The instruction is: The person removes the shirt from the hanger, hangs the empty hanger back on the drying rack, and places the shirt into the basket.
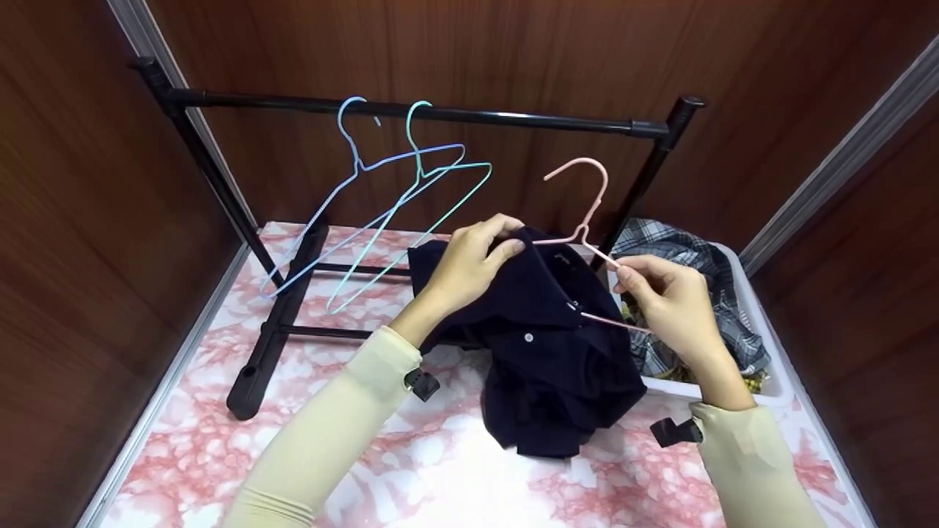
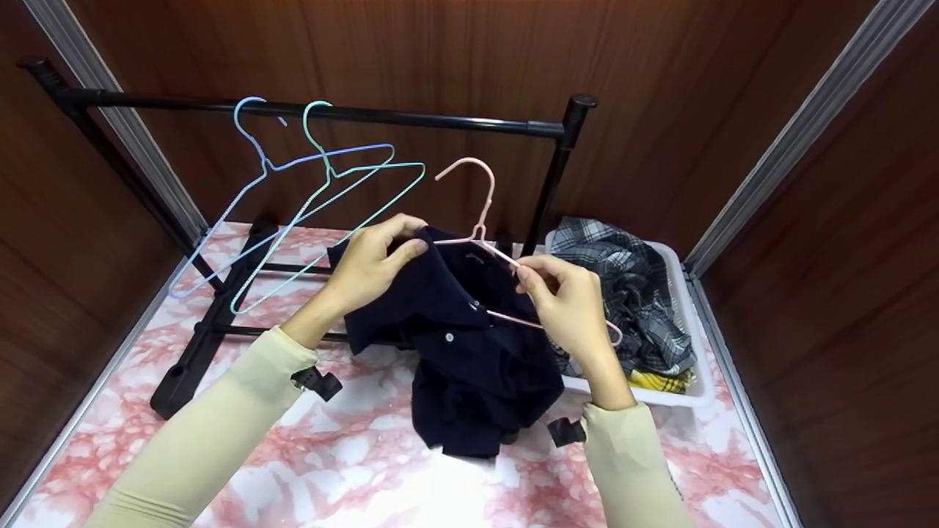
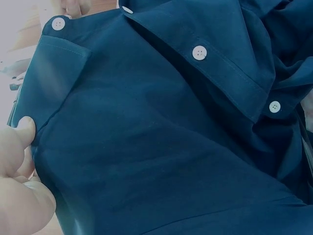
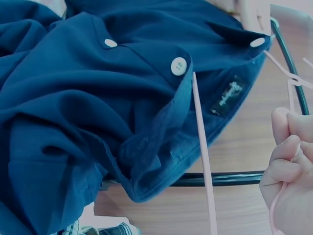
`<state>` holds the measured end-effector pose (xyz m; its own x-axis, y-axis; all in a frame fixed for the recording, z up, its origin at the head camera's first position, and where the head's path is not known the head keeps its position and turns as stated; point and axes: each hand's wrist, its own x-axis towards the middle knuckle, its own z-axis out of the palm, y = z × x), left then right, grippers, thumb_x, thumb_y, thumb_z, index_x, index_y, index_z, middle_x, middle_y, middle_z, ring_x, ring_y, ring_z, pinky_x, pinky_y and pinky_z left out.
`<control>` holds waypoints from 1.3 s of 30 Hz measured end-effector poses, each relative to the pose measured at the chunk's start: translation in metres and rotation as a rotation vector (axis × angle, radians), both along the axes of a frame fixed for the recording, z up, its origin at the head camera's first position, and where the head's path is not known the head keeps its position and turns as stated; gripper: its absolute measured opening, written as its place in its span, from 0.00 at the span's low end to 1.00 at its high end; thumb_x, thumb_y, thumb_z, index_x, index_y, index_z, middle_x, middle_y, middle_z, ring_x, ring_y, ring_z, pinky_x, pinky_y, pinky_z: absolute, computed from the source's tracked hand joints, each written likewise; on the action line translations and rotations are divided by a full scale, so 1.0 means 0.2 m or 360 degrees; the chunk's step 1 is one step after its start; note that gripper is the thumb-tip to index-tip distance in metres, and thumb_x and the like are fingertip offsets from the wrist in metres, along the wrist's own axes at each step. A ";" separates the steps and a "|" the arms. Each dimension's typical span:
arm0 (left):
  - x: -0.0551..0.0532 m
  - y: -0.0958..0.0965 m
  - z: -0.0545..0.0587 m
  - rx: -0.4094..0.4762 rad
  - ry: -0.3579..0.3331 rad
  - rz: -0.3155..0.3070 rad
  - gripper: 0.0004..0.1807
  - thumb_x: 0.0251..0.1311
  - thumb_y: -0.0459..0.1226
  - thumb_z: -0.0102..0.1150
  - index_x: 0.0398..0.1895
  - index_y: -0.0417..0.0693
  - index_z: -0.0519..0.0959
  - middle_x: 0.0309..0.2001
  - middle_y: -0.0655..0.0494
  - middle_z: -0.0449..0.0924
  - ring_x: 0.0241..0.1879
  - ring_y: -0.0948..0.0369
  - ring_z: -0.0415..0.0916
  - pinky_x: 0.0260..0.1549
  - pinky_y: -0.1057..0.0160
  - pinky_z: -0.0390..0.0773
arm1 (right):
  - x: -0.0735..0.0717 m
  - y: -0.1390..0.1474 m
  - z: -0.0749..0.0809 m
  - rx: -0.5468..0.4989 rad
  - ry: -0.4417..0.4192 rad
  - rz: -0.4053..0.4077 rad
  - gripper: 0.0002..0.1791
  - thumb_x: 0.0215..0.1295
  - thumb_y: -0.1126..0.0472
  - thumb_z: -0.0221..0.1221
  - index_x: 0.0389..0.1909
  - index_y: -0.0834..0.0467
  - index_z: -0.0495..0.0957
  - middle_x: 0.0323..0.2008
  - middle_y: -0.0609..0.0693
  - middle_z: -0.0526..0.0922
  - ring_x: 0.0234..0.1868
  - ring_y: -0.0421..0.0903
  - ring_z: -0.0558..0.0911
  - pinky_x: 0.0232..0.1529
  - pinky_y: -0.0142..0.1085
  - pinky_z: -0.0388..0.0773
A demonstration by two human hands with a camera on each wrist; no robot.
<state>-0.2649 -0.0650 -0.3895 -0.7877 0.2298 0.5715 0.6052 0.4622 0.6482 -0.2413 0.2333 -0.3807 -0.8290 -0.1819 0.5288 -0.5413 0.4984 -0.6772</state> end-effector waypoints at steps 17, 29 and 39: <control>-0.02 -0.06 -0.02 -0.0070 -0.0002 0.0057 0.15 0.75 0.41 0.63 0.58 0.44 0.84 0.51 0.52 0.89 0.54 0.55 0.83 0.58 0.55 0.78 | 0.01 0.09 0.01 -0.0036 -0.0029 -0.0011 0.07 0.75 0.65 0.65 0.45 0.62 0.90 0.29 0.45 0.89 0.30 0.33 0.84 0.27 0.23 0.71; -0.01 -0.10 -0.03 -0.0047 -0.0005 0.0088 0.16 0.74 0.41 0.63 0.58 0.44 0.84 0.51 0.51 0.89 0.54 0.54 0.83 0.59 0.54 0.77 | 0.03 0.15 0.02 -0.0138 -0.0046 -0.0029 0.08 0.75 0.66 0.64 0.45 0.65 0.90 0.31 0.39 0.88 0.32 0.36 0.86 0.28 0.24 0.74; -0.02 -0.13 -0.05 -0.0033 -0.0004 0.0113 0.15 0.74 0.41 0.63 0.58 0.43 0.84 0.51 0.50 0.89 0.55 0.54 0.83 0.60 0.54 0.77 | 0.04 0.20 0.03 -0.0091 0.0007 -0.0095 0.07 0.73 0.67 0.65 0.45 0.65 0.90 0.29 0.38 0.88 0.29 0.33 0.85 0.27 0.23 0.73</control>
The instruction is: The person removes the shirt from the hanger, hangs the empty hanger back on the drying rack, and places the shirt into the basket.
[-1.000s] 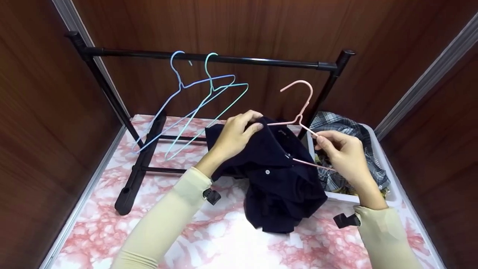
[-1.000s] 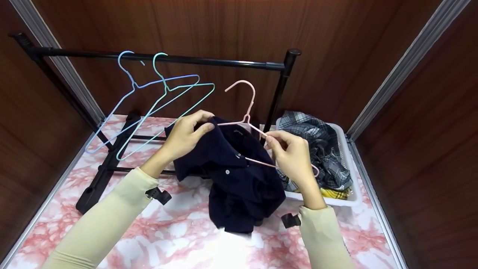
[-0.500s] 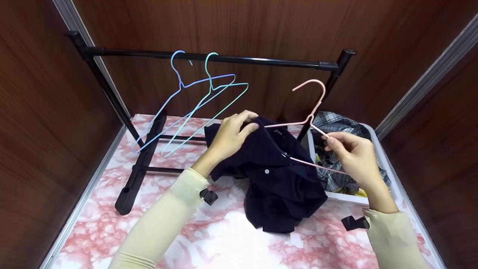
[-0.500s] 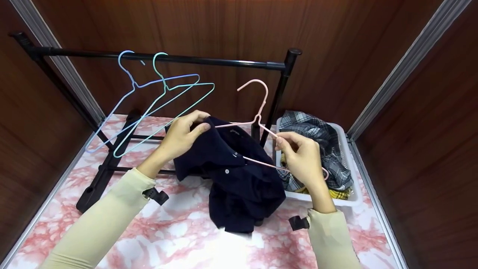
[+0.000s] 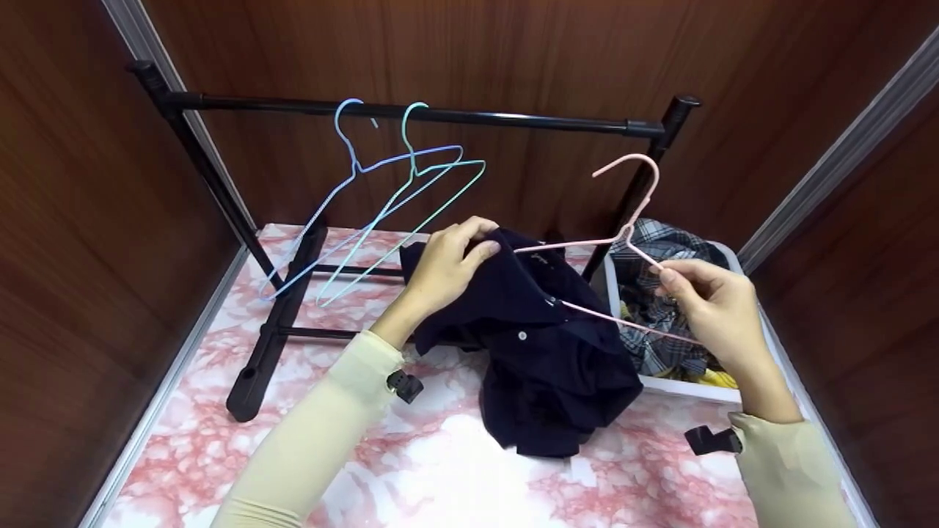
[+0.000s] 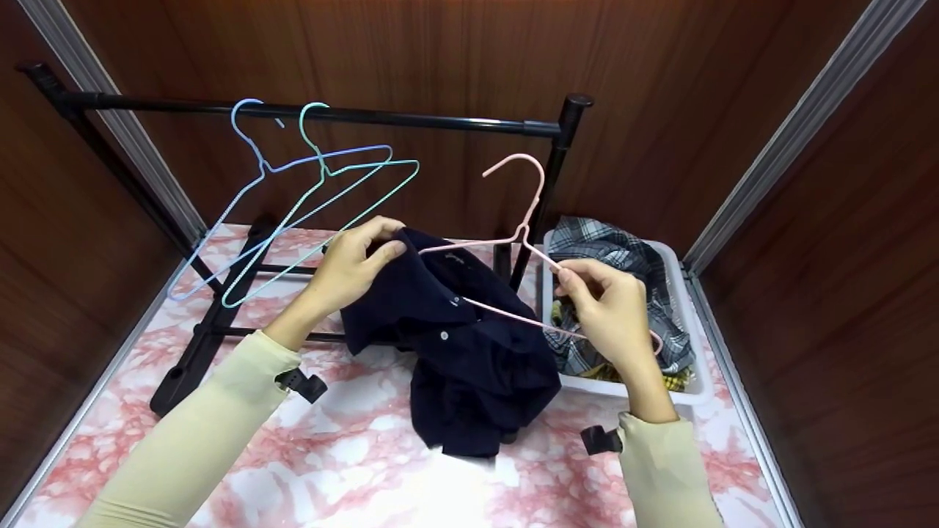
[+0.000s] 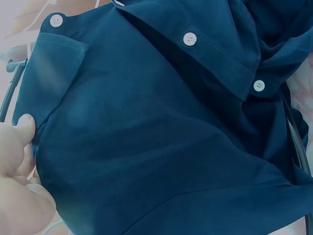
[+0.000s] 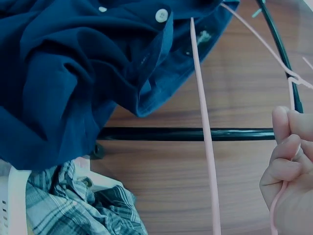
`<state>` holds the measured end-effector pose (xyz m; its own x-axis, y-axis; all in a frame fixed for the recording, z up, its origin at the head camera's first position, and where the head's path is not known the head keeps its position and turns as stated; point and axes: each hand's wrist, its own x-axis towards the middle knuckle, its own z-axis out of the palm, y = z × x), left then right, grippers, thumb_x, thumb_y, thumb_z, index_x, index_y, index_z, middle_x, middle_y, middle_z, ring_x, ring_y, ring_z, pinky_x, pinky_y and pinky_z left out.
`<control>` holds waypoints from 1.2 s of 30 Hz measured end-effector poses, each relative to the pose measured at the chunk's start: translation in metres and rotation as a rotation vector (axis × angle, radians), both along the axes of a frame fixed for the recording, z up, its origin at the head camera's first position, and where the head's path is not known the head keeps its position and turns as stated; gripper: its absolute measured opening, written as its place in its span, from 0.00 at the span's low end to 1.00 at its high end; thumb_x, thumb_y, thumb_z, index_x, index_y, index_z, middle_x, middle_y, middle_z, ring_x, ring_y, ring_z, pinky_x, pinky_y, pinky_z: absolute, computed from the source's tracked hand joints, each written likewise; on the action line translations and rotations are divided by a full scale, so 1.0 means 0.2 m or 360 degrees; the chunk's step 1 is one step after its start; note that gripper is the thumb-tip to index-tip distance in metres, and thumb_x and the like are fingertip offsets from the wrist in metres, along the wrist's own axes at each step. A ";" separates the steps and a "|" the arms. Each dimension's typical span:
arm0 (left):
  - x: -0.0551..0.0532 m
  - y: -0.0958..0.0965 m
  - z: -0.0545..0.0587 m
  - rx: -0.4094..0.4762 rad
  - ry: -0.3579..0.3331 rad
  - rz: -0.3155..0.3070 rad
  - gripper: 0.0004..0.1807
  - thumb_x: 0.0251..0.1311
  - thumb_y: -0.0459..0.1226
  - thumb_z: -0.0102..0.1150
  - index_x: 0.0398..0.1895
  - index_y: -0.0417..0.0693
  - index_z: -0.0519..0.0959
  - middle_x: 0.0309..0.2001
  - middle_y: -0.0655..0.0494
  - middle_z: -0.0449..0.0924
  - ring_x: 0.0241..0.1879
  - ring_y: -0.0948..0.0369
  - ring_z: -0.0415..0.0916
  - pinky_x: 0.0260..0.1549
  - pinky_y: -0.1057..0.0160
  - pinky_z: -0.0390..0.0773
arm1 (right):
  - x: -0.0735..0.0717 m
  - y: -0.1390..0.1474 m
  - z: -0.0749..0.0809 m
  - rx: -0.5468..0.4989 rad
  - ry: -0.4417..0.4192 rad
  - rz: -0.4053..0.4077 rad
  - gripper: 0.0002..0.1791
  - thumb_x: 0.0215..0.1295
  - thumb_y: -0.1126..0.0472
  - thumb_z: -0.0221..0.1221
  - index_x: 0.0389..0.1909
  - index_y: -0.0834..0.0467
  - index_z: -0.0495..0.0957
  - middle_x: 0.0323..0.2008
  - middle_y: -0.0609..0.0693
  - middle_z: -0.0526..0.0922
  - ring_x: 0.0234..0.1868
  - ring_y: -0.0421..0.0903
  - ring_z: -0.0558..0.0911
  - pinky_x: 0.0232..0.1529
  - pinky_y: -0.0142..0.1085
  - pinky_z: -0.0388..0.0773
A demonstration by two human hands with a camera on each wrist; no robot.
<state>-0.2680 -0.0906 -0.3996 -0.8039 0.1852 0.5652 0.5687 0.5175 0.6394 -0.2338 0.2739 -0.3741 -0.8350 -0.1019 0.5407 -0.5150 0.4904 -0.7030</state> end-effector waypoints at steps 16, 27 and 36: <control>-0.01 -0.04 -0.06 0.0048 0.0004 0.0061 0.15 0.75 0.40 0.63 0.58 0.42 0.83 0.49 0.49 0.89 0.54 0.54 0.84 0.59 0.53 0.78 | 0.01 0.09 0.02 0.0076 0.0012 -0.0057 0.07 0.73 0.67 0.65 0.44 0.64 0.90 0.30 0.41 0.89 0.31 0.33 0.85 0.30 0.23 0.73; -0.02 -0.08 -0.13 0.0067 -0.0077 0.0124 0.16 0.75 0.40 0.63 0.58 0.41 0.83 0.50 0.46 0.88 0.54 0.51 0.83 0.60 0.51 0.77 | 0.02 0.13 0.05 0.0111 0.0014 -0.0091 0.08 0.74 0.65 0.66 0.46 0.64 0.90 0.28 0.43 0.88 0.30 0.33 0.83 0.29 0.24 0.71; -0.02 -0.08 -0.20 0.0082 -0.0135 0.0138 0.15 0.74 0.39 0.64 0.58 0.42 0.83 0.51 0.46 0.89 0.55 0.51 0.84 0.61 0.51 0.76 | 0.03 0.14 0.05 0.0138 0.0026 -0.0135 0.07 0.73 0.64 0.66 0.46 0.62 0.91 0.27 0.44 0.87 0.29 0.33 0.81 0.31 0.24 0.72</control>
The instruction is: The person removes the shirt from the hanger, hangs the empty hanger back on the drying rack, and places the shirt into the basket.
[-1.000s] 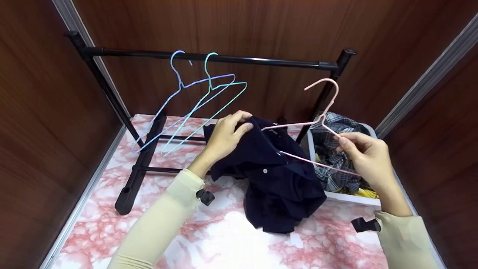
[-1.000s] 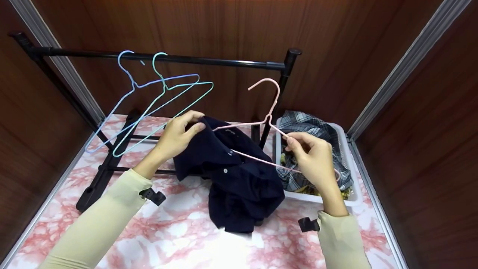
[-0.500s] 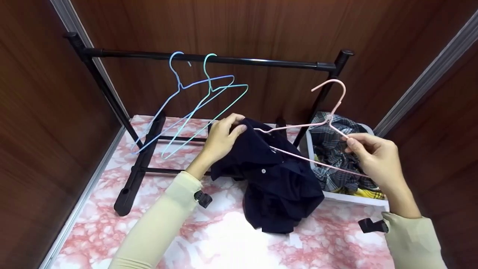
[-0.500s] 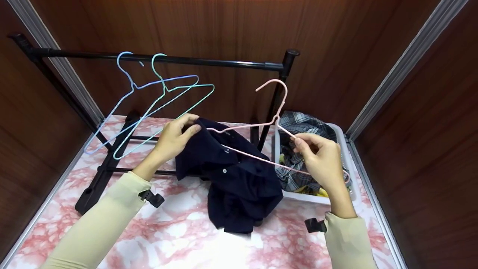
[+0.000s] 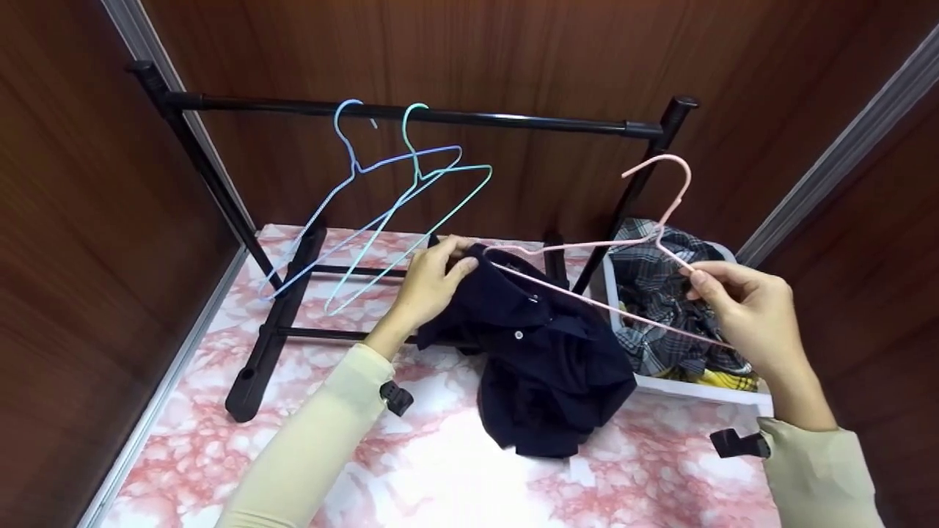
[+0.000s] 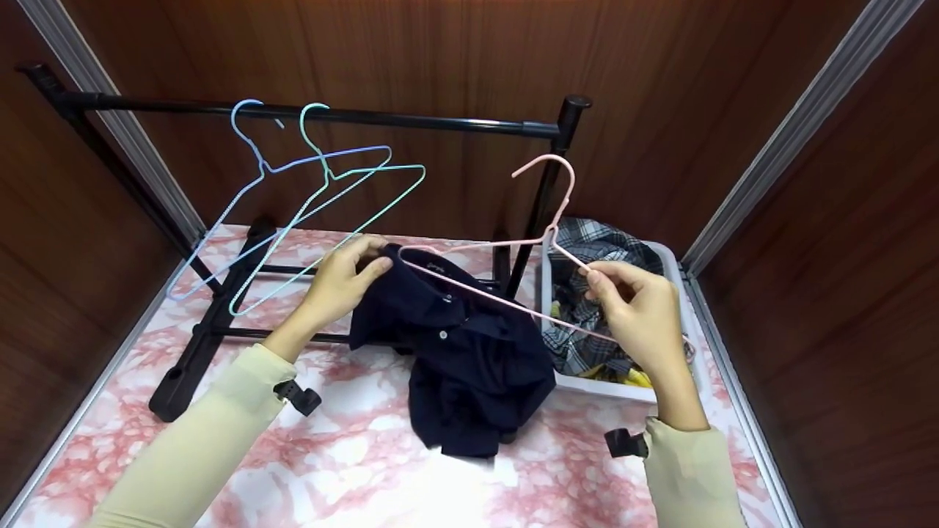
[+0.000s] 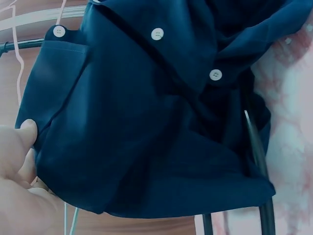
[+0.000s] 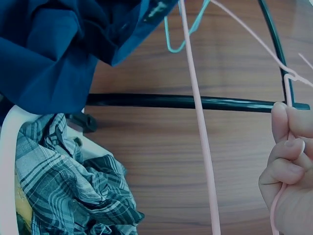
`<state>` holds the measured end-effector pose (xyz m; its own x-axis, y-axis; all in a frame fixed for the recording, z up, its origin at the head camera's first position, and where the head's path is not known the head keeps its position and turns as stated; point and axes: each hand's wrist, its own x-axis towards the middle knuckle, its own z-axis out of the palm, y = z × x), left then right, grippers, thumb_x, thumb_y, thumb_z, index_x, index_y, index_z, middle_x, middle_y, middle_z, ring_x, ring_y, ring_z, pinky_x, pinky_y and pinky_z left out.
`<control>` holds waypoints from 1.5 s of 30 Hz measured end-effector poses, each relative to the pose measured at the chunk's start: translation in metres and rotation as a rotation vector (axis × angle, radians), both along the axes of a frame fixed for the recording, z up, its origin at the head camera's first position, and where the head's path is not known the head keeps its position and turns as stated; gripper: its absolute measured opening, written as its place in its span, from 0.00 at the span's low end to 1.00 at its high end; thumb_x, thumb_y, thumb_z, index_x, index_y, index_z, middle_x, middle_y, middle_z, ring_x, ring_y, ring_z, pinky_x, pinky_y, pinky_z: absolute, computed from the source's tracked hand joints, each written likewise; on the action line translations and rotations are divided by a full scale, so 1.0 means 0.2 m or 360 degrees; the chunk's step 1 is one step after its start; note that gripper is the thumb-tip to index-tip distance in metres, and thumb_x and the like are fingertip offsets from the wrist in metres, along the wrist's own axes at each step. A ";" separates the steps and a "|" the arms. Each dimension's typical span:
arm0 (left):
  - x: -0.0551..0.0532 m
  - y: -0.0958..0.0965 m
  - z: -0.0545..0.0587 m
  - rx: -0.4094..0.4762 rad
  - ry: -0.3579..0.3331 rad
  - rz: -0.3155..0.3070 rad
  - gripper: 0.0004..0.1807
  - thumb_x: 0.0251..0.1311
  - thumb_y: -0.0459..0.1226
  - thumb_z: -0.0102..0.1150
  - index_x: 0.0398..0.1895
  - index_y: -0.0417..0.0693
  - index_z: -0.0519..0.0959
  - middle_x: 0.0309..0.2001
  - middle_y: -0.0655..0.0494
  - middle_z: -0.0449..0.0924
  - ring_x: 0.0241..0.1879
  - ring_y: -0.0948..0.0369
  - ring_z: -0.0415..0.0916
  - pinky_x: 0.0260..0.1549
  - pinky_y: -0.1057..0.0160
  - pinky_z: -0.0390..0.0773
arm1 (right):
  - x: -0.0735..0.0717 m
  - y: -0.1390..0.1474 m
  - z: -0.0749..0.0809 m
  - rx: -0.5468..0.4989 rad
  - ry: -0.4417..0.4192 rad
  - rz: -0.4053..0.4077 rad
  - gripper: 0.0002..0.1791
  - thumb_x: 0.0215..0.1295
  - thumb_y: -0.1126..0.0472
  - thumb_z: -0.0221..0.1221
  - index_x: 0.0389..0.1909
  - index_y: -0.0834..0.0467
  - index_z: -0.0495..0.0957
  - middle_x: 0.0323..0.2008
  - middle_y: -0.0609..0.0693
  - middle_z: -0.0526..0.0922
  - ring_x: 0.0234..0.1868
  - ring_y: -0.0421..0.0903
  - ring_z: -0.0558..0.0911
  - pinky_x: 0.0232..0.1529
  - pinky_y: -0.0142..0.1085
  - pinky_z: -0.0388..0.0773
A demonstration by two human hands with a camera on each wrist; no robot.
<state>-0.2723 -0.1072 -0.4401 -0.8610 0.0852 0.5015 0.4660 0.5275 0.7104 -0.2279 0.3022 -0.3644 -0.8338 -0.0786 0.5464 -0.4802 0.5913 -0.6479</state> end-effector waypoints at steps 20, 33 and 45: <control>0.02 0.04 -0.18 -0.0103 -0.0182 0.0000 0.15 0.71 0.36 0.67 0.57 0.42 0.82 0.49 0.44 0.89 0.53 0.49 0.85 0.58 0.50 0.80 | 0.00 0.01 0.00 0.0001 0.0038 -0.0051 0.07 0.72 0.66 0.67 0.45 0.62 0.91 0.25 0.38 0.86 0.28 0.32 0.82 0.24 0.27 0.65; 0.11 -0.02 -0.21 -0.0166 -0.0249 0.0105 0.18 0.71 0.37 0.68 0.61 0.44 0.80 0.54 0.45 0.87 0.59 0.47 0.81 0.63 0.46 0.75 | 0.00 0.00 -0.02 -0.0010 0.0042 -0.0037 0.07 0.73 0.65 0.67 0.45 0.61 0.91 0.26 0.40 0.87 0.30 0.34 0.83 0.32 0.23 0.72; 0.39 -0.01 -0.03 -0.0427 0.0036 -0.0128 0.20 0.68 0.36 0.69 0.62 0.43 0.80 0.55 0.47 0.85 0.56 0.46 0.79 0.61 0.47 0.76 | 0.00 0.00 -0.04 -0.0030 0.0009 -0.0037 0.07 0.73 0.65 0.67 0.45 0.62 0.91 0.26 0.40 0.87 0.30 0.36 0.83 0.29 0.24 0.71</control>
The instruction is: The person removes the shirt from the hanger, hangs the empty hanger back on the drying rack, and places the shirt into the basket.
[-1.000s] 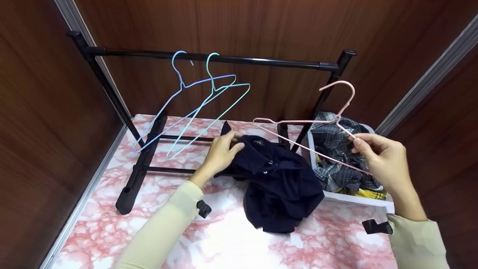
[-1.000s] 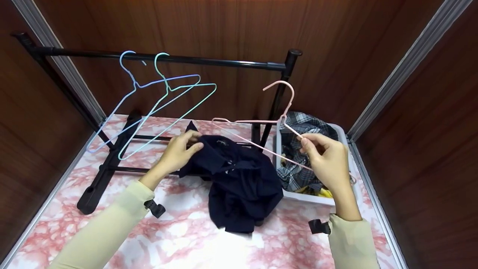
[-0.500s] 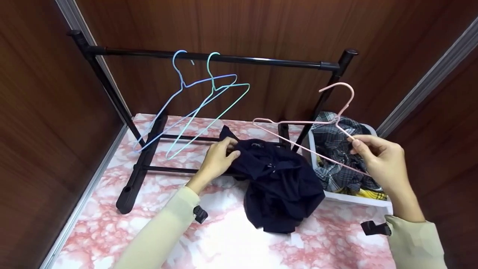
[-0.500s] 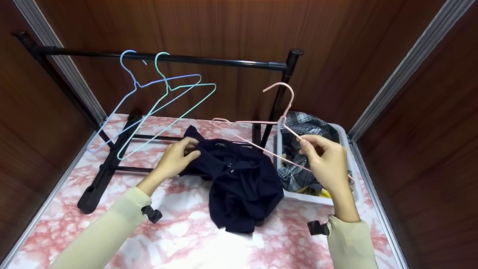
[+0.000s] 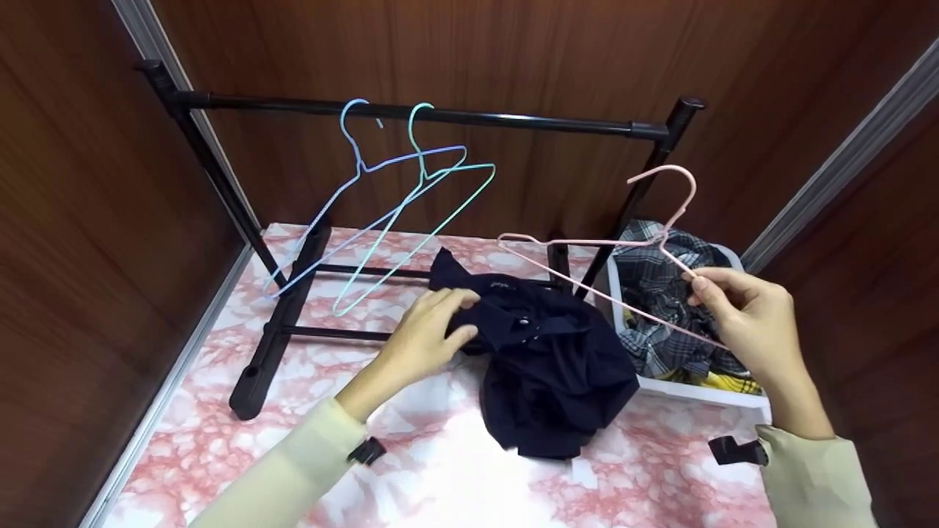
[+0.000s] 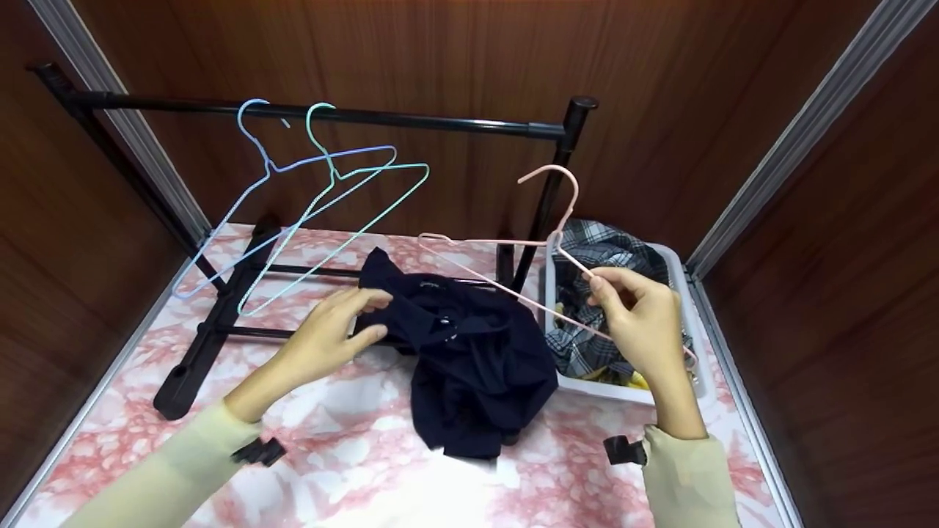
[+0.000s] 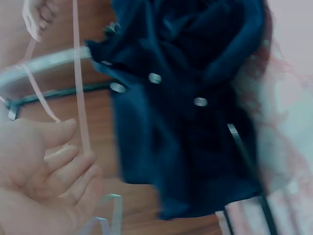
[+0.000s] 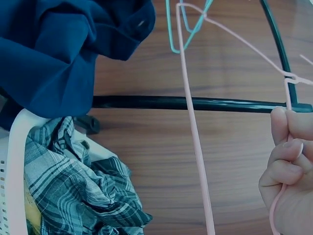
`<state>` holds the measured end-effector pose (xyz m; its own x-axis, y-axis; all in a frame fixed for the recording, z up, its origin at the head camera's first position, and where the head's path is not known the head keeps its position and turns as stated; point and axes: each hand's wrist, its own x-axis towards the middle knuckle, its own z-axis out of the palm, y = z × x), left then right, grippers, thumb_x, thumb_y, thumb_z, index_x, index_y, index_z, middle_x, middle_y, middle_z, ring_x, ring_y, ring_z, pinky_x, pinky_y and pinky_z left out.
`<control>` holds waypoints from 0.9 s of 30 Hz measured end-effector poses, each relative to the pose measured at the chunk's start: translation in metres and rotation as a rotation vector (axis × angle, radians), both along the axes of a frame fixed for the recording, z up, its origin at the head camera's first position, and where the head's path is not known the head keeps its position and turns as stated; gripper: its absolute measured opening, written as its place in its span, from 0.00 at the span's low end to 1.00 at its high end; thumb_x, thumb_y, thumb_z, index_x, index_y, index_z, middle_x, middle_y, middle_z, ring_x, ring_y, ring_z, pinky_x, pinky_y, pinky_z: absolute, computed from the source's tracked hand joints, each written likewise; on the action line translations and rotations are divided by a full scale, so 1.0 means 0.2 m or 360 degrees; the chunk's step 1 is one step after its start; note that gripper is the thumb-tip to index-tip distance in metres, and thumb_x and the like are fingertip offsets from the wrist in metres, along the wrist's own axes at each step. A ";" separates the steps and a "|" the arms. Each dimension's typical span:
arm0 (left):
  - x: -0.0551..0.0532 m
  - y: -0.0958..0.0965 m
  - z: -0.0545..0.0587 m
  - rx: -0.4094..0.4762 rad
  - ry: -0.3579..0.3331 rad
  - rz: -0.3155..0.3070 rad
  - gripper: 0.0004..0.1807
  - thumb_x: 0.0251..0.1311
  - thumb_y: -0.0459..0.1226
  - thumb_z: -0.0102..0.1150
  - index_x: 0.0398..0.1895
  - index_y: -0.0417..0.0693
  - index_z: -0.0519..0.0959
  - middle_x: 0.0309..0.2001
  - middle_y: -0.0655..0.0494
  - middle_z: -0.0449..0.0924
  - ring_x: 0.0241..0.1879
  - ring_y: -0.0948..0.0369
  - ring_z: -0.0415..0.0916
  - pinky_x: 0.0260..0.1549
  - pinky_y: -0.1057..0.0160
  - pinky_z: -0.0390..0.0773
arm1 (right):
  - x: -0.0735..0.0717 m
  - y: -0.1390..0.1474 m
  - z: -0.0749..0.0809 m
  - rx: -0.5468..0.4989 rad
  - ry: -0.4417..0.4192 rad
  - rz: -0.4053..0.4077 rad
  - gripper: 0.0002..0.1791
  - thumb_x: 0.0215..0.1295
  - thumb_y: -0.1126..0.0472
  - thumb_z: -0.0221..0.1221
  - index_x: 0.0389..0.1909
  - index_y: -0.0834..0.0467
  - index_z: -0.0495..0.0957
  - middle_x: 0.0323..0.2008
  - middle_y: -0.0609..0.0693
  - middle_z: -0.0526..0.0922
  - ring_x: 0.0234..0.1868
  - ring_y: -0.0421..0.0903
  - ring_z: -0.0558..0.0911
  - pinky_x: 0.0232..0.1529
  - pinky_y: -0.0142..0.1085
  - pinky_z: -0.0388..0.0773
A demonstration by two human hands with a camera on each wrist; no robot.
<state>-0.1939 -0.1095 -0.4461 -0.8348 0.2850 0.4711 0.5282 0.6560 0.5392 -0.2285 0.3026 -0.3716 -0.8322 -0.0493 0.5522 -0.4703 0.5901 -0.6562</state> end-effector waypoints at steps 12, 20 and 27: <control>0.10 -0.27 0.50 -0.0054 0.0348 -0.0054 0.20 0.69 0.34 0.68 0.62 0.40 0.82 0.59 0.47 0.86 0.59 0.48 0.80 0.66 0.47 0.73 | 0.02 -0.02 0.02 0.0062 -0.0078 0.0069 0.07 0.74 0.64 0.65 0.45 0.61 0.89 0.25 0.41 0.85 0.26 0.36 0.77 0.27 0.26 0.69; -0.04 -0.57 0.76 -0.0036 0.0414 0.0276 0.19 0.71 0.35 0.66 0.63 0.44 0.82 0.56 0.46 0.86 0.56 0.47 0.78 0.60 0.46 0.71 | 0.03 -0.02 0.05 0.0043 -0.0188 0.0130 0.08 0.77 0.64 0.62 0.48 0.63 0.87 0.27 0.39 0.84 0.21 0.37 0.72 0.22 0.27 0.68; -0.19 -0.75 0.89 -0.0076 0.0428 0.0491 0.20 0.73 0.39 0.63 0.65 0.46 0.81 0.61 0.44 0.82 0.62 0.43 0.72 0.66 0.43 0.65 | 0.04 -0.07 0.07 -0.0030 -0.0225 0.0229 0.10 0.79 0.66 0.58 0.51 0.66 0.85 0.28 0.42 0.84 0.23 0.37 0.73 0.25 0.27 0.71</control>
<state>-0.2317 -0.2594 -0.2686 -0.7332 0.0672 0.6767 0.4208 0.8265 0.3739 -0.2206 0.2882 -0.3585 -0.8866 -0.1640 0.4325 -0.4515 0.5103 -0.7319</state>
